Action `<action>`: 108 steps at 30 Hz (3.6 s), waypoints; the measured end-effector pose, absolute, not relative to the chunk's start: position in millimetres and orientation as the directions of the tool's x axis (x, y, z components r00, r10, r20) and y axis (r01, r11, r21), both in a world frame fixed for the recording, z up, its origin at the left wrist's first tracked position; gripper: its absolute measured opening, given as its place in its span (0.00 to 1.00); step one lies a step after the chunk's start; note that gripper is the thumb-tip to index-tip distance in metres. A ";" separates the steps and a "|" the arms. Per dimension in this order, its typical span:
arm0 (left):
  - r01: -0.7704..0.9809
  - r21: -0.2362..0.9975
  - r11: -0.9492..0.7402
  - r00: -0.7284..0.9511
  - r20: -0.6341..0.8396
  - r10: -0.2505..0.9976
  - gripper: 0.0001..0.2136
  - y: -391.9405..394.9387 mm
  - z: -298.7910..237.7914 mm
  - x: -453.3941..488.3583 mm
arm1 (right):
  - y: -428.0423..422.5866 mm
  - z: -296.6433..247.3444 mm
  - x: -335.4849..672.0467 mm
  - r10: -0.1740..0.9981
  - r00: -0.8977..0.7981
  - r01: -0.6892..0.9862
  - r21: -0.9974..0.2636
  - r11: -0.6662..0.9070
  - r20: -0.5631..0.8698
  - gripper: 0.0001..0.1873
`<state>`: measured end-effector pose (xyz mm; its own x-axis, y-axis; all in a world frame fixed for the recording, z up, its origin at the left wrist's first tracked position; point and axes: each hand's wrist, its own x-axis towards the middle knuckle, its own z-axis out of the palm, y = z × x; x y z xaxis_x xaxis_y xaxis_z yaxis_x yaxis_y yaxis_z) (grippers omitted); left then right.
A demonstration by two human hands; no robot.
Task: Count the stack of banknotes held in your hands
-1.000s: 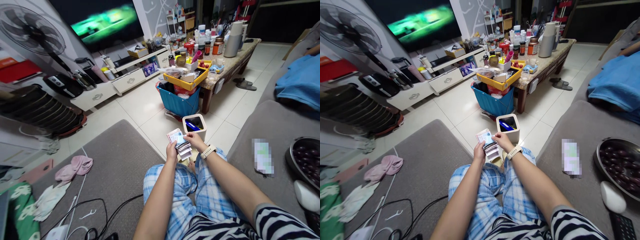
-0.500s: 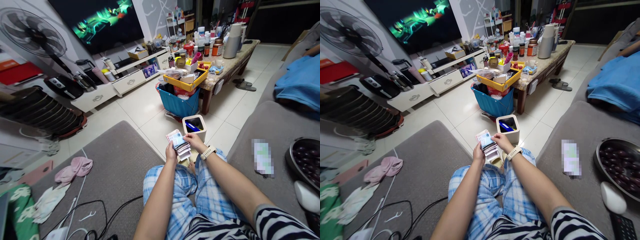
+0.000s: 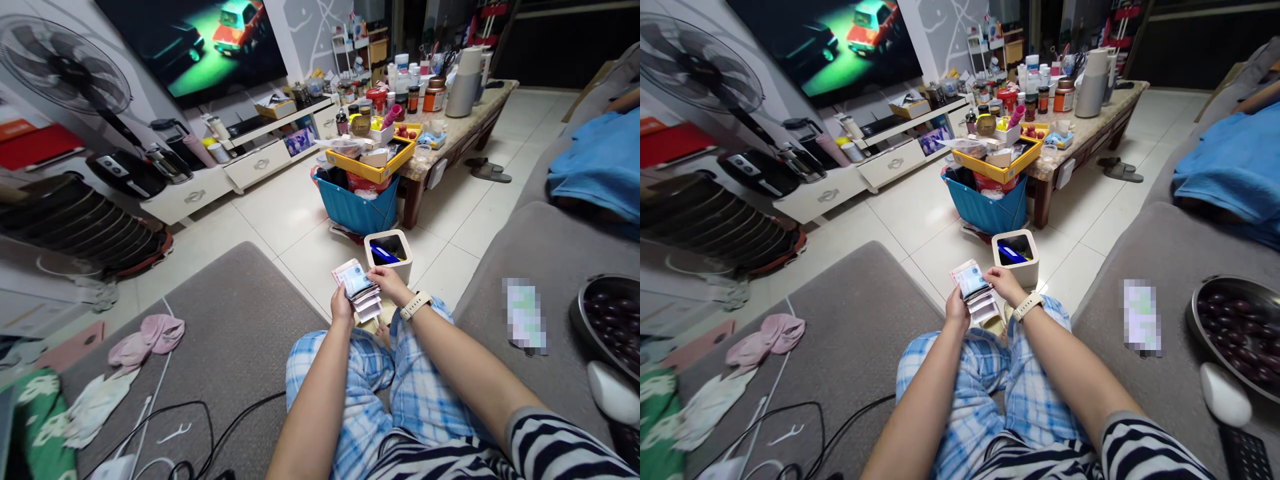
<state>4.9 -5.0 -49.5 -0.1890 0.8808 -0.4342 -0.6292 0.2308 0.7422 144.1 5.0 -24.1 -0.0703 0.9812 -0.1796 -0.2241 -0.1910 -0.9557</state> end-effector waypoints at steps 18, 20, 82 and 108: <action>-0.558 0.782 0.276 -0.173 -0.436 0.883 0.12 -8.6 -41.6 4.3 | 1.8 -22.8 145.1 0.977 -0.018 -0.186 -0.959 -0.213 -0.213 0.22; -0.544 0.789 0.286 -0.163 -0.433 0.886 0.14 -9.1 -41.9 4.0 | 2.6 -24.5 144.9 0.979 0.032 -0.182 -0.964 -0.194 -0.203 0.22; -0.578 0.761 0.295 -0.179 -0.471 0.864 0.10 -7.9 -39.4 5.7 | 4.8 -28.0 144.9 0.988 -0.007 -0.148 -0.977 -0.153 -0.153 0.17; -0.640 0.728 0.247 -0.197 -0.466 0.863 0.09 -4.6 -44.5 7.2 | 5.3 -29.1 143.5 0.983 -0.028 -0.207 -0.961 -0.182 -0.180 0.17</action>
<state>7.2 -4.6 -44.5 -0.1972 0.8626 -0.4658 -0.6399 0.2467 0.7278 143.5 5.3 -29.1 -0.0276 0.9833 -0.1800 -0.2074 -0.1818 -0.9612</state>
